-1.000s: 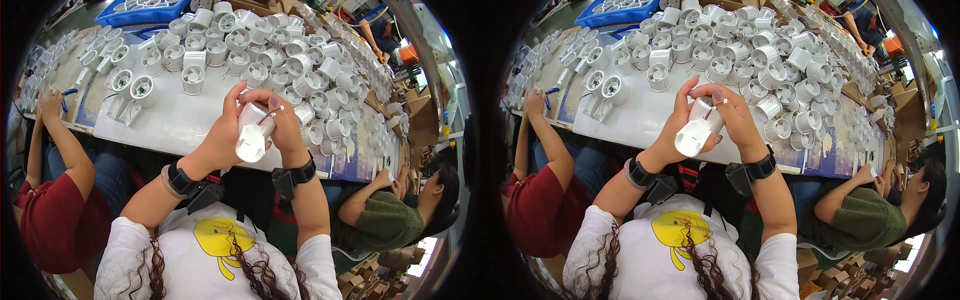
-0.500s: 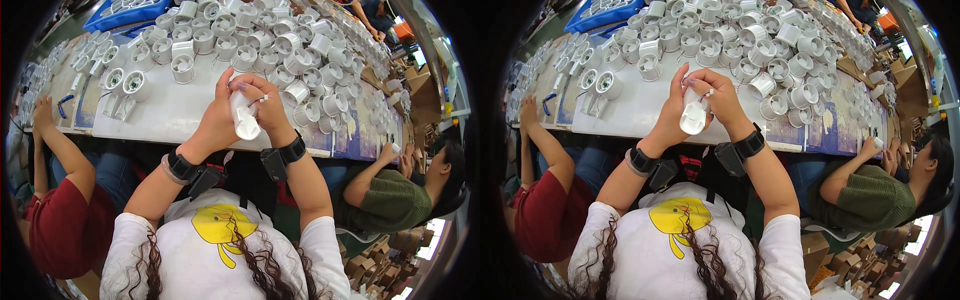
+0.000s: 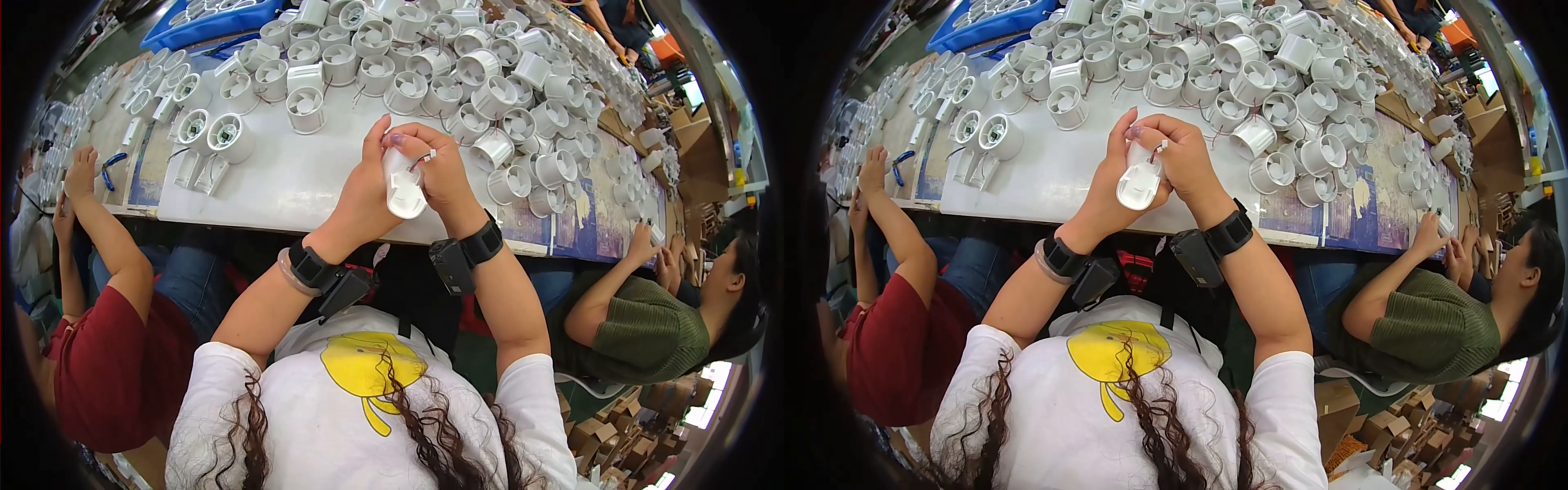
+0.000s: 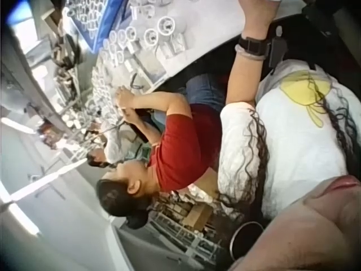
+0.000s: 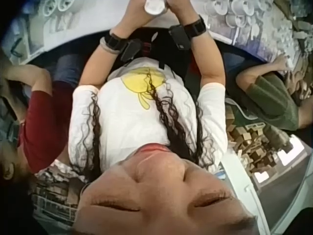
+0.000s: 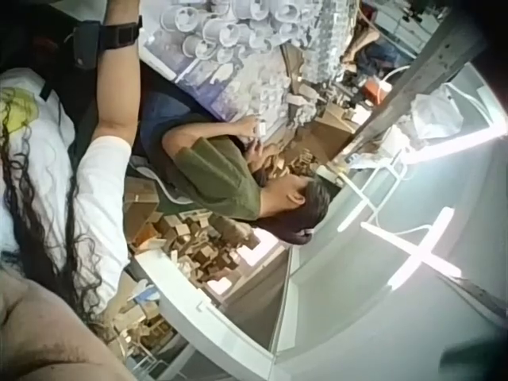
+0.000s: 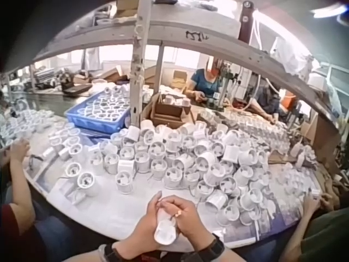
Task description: The person picks up a white plastic housing and a fan, inserts the fan into the housing, and threads the wires through a side opening. They then press a white plastic cover onto the housing and place the assembled unit onto the table.
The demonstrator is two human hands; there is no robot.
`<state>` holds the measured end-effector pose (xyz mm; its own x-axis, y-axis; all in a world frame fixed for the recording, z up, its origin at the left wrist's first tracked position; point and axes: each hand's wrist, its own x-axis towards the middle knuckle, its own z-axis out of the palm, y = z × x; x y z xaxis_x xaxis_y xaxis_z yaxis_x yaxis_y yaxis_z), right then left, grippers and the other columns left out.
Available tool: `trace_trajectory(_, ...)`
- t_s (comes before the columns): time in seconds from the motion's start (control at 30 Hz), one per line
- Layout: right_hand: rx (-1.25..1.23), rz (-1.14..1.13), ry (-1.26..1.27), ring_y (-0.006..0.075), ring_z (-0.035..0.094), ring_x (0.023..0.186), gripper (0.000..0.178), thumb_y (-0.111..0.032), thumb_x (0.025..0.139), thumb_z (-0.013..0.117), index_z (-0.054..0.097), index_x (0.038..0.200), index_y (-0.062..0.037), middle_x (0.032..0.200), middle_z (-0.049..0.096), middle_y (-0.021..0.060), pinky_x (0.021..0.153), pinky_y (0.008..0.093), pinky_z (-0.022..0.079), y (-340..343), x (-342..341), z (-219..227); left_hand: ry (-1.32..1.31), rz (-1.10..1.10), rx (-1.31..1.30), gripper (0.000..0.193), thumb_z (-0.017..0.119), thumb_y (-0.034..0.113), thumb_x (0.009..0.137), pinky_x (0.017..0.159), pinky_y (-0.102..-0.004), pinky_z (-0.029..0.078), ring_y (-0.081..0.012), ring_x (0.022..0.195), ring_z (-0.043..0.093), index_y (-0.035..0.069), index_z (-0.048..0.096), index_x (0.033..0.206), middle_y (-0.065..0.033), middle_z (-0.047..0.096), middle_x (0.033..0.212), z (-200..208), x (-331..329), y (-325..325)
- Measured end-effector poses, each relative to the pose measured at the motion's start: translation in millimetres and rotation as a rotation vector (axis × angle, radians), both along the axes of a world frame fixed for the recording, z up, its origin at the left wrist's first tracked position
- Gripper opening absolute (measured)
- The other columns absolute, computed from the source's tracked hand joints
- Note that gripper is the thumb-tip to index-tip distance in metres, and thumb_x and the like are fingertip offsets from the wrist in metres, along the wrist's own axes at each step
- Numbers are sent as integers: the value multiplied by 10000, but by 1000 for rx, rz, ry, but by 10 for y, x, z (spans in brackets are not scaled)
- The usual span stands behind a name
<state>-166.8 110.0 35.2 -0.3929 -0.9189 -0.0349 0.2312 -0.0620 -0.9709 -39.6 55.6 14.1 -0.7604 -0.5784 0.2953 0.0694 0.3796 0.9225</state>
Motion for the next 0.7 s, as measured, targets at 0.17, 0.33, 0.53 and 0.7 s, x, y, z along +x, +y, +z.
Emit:
trace_trajectory(0.17,8,0,26,101,609,729,166,-119,871,595,670,930,17,835,666,51,650,228,481,-2,3,-1,24,20,-8,1010,763,122,705,829,-343,504,-266,979,628,88,113,1477,-152,576,1137,-33,-9,19)
trace_trajectory(0.33,13,-11,38,103,612,730,175,-121,865,600,670,937,22,834,667,56,649,231,485,0,17,45,31,42,-41,999,752,118,711,825,-344,505,-264,974,629,84,111,1477,-147,578,1125,-22,-13,32)
trace_trajectory(0.53,34,-20,40,106,618,738,182,-122,863,603,671,939,27,845,672,60,657,237,493,16,23,66,52,49,-84,1029,784,156,714,792,-378,518,-363,950,644,-19,86,1449,-215,613,1071,-11,-21,42)
trace_trajectory(0.7,33,-31,65,107,622,743,180,-120,865,605,674,938,30,858,677,63,659,238,498,22,29,59,47,49,-93,1051,790,167,712,794,-380,518,-360,954,643,-13,66,1453,-212,609,1087,-37,-23,47)
